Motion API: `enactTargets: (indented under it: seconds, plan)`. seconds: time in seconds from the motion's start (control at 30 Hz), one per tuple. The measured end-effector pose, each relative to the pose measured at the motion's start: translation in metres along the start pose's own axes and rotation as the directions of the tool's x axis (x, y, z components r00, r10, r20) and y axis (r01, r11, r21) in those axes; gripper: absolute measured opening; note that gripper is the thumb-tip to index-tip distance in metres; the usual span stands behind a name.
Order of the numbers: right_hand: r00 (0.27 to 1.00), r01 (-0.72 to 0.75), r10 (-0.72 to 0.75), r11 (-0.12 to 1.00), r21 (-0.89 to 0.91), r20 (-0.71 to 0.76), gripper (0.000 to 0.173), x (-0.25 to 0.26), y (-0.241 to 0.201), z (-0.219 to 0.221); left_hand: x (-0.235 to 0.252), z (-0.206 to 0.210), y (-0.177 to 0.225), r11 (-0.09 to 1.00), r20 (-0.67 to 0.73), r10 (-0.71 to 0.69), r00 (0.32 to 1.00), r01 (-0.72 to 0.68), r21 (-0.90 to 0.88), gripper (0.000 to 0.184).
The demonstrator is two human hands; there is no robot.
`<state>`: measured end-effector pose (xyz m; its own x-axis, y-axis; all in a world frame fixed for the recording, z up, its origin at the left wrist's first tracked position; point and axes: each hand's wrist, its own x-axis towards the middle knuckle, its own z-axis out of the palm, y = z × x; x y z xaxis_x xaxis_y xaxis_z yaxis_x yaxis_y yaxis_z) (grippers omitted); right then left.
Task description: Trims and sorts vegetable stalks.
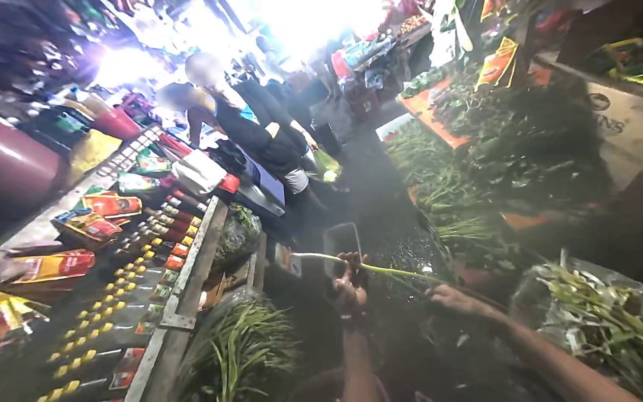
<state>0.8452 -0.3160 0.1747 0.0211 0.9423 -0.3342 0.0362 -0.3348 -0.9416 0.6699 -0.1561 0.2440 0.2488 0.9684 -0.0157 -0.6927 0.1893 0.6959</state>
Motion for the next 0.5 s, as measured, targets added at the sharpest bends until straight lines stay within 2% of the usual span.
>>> enactTargets:
  seconds: [0.1,0.23,0.4,0.5]
  plan:
    - [0.979,0.002,-0.023,0.995,-0.102,-0.203,0.027,0.002,0.002,0.002,0.001,-0.001,-0.004,0.999,0.015,-0.011,1.0,0.011,-0.05,0.031]
    - [0.893,0.022,-0.046,0.998,-0.059,-0.448,0.024,0.003,0.003,-0.001,0.001,0.0,-0.012,0.996,0.054,-0.016,0.998,0.02,-0.088,0.033]
    - [0.804,0.071,-0.018,0.995,0.066,-0.594,0.023,-0.004,-0.012,0.0,-0.001,0.006,-0.018,0.994,0.082,-0.017,0.996,0.026,-0.108,0.033]
    - [0.776,0.148,0.071,0.945,0.291,-0.627,0.024,-0.013,-0.028,0.008,0.0,0.011,-0.019,0.993,0.084,-0.017,0.996,0.026,-0.114,0.034]
